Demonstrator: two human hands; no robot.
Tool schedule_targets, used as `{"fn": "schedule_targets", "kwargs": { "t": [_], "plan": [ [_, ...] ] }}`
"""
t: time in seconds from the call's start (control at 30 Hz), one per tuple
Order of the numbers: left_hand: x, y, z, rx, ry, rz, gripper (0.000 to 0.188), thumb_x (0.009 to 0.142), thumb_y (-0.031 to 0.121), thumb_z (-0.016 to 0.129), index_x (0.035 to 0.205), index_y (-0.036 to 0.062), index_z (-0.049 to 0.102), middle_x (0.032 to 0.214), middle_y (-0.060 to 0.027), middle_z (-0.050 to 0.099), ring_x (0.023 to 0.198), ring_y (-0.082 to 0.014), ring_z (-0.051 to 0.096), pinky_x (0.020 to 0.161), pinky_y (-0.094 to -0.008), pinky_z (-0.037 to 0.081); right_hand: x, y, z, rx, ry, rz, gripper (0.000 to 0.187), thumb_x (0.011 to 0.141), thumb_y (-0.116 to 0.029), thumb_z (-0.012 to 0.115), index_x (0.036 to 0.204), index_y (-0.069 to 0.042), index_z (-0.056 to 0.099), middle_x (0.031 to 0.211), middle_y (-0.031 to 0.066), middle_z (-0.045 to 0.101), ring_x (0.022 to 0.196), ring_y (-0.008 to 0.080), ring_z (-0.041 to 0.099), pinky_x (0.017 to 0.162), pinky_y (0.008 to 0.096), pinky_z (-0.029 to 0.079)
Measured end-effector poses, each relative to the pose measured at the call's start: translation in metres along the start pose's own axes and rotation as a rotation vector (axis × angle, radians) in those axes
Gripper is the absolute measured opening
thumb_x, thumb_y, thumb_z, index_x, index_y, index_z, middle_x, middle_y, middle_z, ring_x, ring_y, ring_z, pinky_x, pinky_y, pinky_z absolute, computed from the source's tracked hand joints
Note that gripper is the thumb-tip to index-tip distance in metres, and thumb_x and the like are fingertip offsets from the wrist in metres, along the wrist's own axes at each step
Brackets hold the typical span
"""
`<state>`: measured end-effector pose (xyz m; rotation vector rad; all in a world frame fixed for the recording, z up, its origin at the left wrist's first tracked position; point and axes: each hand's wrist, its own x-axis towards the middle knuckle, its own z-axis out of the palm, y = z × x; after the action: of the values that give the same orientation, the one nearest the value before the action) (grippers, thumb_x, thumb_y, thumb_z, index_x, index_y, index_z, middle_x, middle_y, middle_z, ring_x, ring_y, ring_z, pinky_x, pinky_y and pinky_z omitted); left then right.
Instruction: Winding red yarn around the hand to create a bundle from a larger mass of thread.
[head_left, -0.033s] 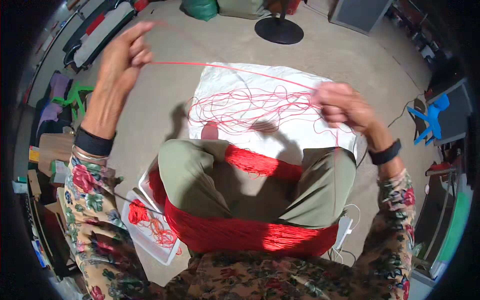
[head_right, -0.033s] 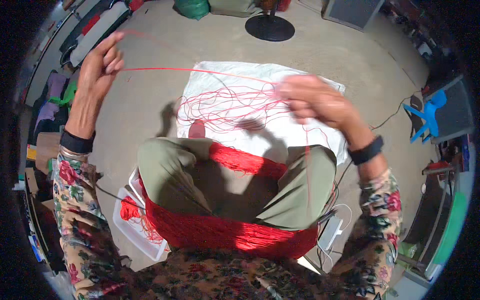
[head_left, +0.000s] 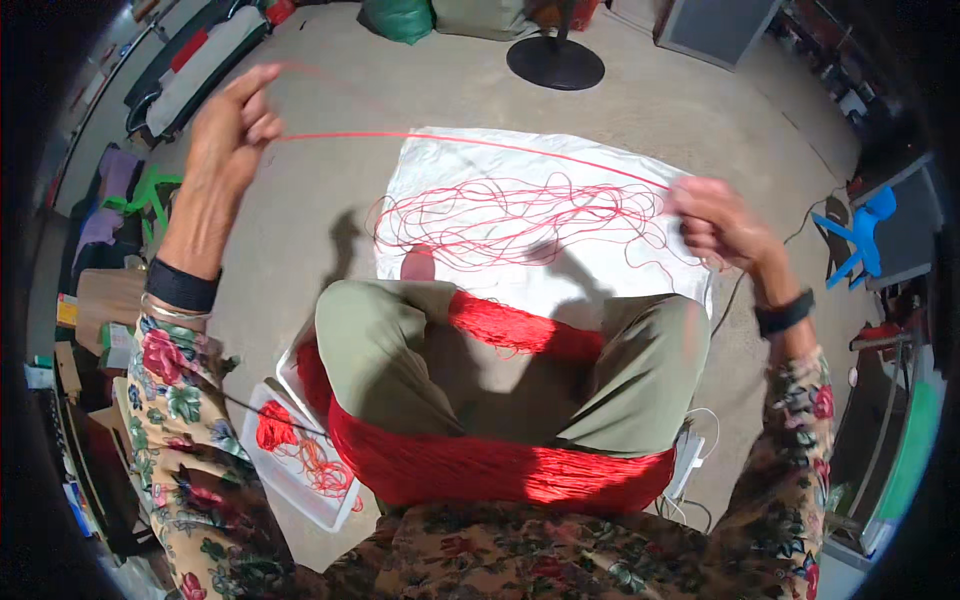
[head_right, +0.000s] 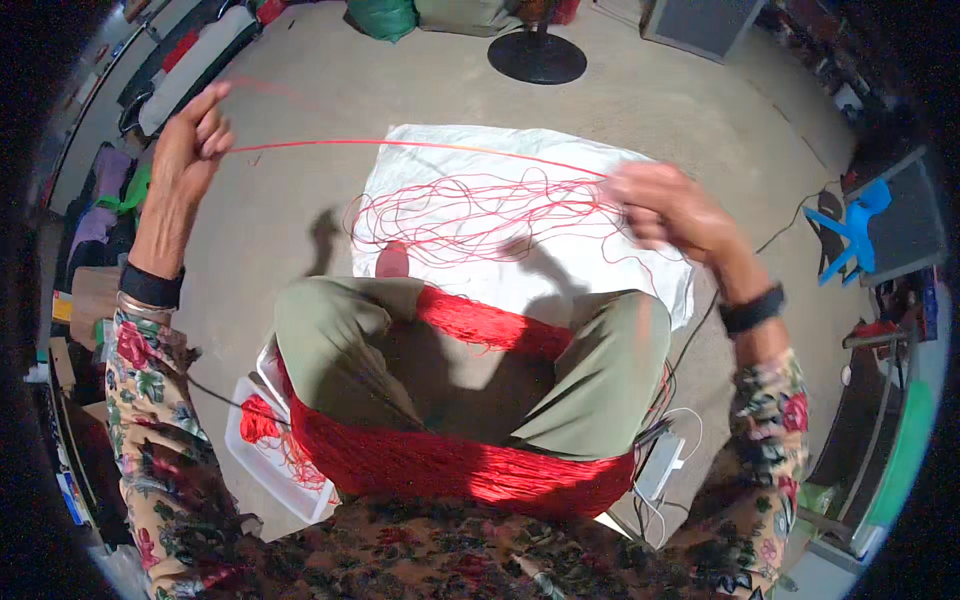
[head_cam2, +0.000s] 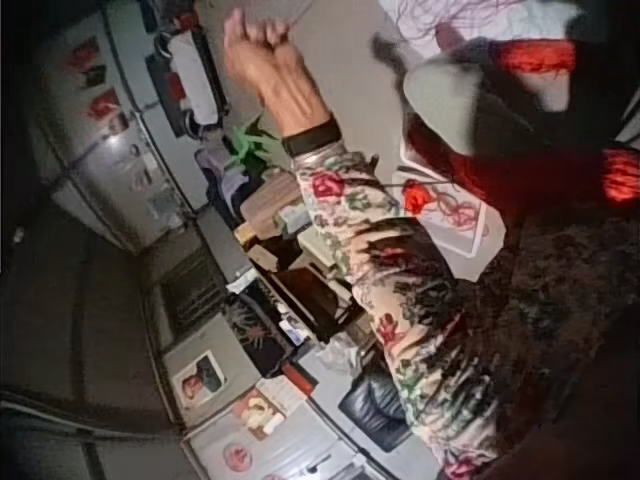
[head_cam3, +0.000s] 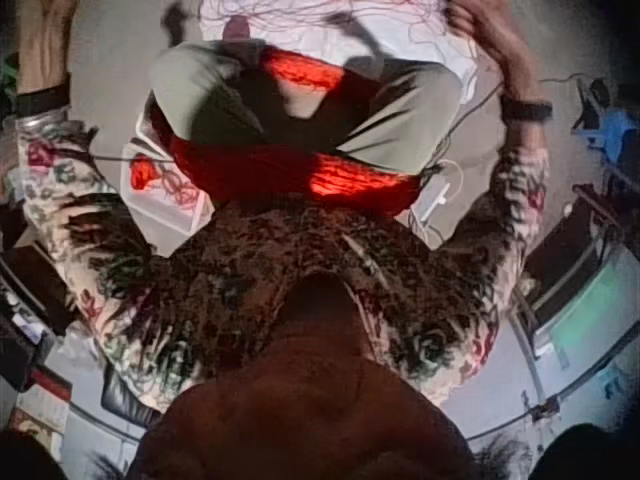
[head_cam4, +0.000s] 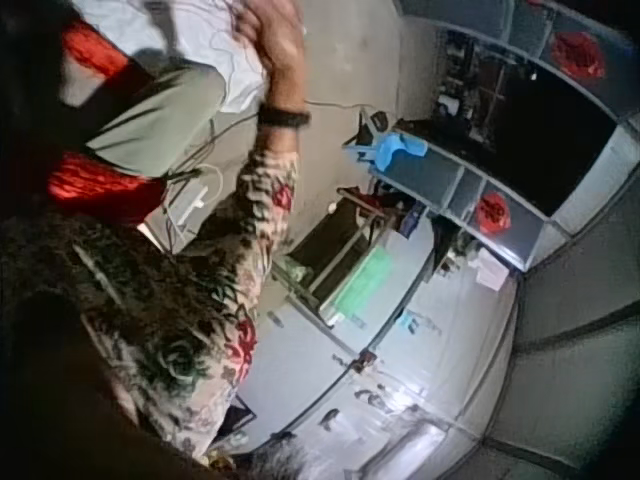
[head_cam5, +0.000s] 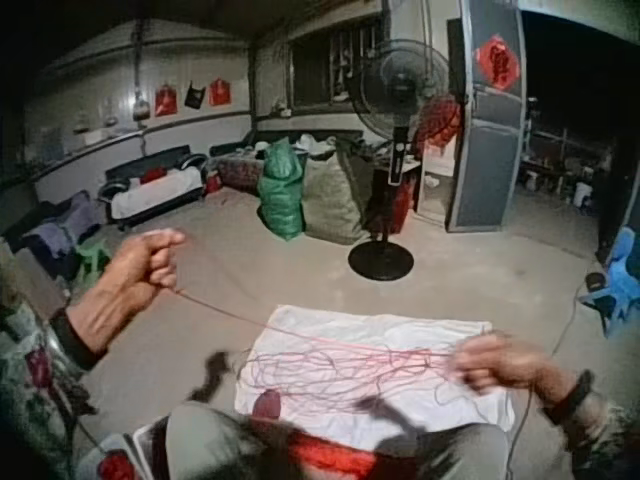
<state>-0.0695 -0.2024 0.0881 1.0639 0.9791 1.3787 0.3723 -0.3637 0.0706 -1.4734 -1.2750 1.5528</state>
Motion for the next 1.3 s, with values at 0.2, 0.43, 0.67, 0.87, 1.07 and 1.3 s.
{"fn": "schedule_targets", "kwargs": {
  "t": [0.2, 0.43, 0.67, 0.87, 1.07, 1.3],
  "plan": [
    [0.075, -0.035, -0.096, -0.043, 0.306, -0.095, 0.018, 0.096, 0.015, 0.047, 0.098, -0.0007, 0.057, 0.054, 0.0062, 0.023, 0.047, -0.009, 0.021, 0.047, -0.0264, 0.028, -0.169, 0.122, -0.179, -0.238, 0.557, 0.104, 0.026, 0.089, -0.033, 0.062, 0.086, -0.007, 0.059, 0.056, -0.0056, 0.042, 0.045, 0.0064, 0.038, 0.042, 0.0228, 0.031],
    [0.078, -0.103, 0.071, 0.875, -0.202, 0.07, 0.044, 0.088, 0.037, 0.06, 0.117, 0.0036, 0.059, 0.089, -0.0059, 0.064, 0.082, -0.014, 0.056, 0.079, -0.0318, 0.046, -0.031, 0.124, -0.134, 0.418, 0.82, 0.084, 0.016, 0.094, -0.025, 0.053, 0.087, -0.011, 0.055, 0.055, -0.0073, 0.026, 0.045, 0.0058, 0.026, 0.043, 0.0243, 0.024],
    [-0.047, -0.08, 0.22, 0.298, -1.252, 0.105, 0.057, 0.08, 0.01, 0.065, 0.134, 0.0017, 0.045, 0.113, -0.0126, 0.062, 0.11, -0.031, 0.055, 0.09, -0.0396, 0.046, 0.082, -0.033, 0.02, 0.742, -0.086, -0.424, 0.017, 0.096, -0.021, 0.052, 0.096, -0.004, 0.053, 0.057, -0.0058, 0.022, 0.049, 0.0057, 0.025, 0.044, 0.0223, 0.022],
    [-0.008, -0.081, 0.106, 0.388, -0.809, -0.199, 0.03, 0.09, 0.027, 0.059, 0.106, 0.0016, 0.064, 0.067, 0.0064, 0.048, 0.048, -0.0017, 0.028, 0.043, -0.0207, 0.025, 0.106, -0.012, -0.099, 0.633, 0.369, -0.633, 0.017, 0.096, -0.018, 0.052, 0.102, -0.001, 0.053, 0.06, -0.0057, 0.022, 0.049, 0.0052, 0.02, 0.042, 0.0211, 0.02],
    [0.033, -0.052, -0.162, 1.208, -0.26, -0.275, 0.033, 0.084, 0.041, 0.062, 0.087, 0.0079, 0.068, 0.056, 0.0055, 0.042, 0.049, -0.0064, 0.039, 0.046, -0.0236, 0.031, 0.148, 0.106, -0.278, 0.656, 0.961, -0.364, 0.016, 0.095, -0.016, 0.051, 0.104, -0.002, 0.053, 0.06, -0.0049, 0.034, 0.049, 0.009, 0.031, 0.045, 0.0243, 0.027],
    [-0.038, -0.039, -0.237, 0.87, 0.092, -0.52, 0.028, 0.09, 0.034, 0.061, 0.085, 0.007, 0.061, 0.049, 0.007, 0.033, 0.038, -0.0045, 0.025, 0.036, -0.0227, 0.023, 0.22, 0.165, -0.203, -0.117, 0.54, 0.089, 0.038, 0.093, -0.03, 0.052, 0.119, -0.002, 0.054, 0.084, 0.0079, 0.062, 0.077, 0.0163, 0.056, 0.069, 0.0321, 0.046]
  ]
}}
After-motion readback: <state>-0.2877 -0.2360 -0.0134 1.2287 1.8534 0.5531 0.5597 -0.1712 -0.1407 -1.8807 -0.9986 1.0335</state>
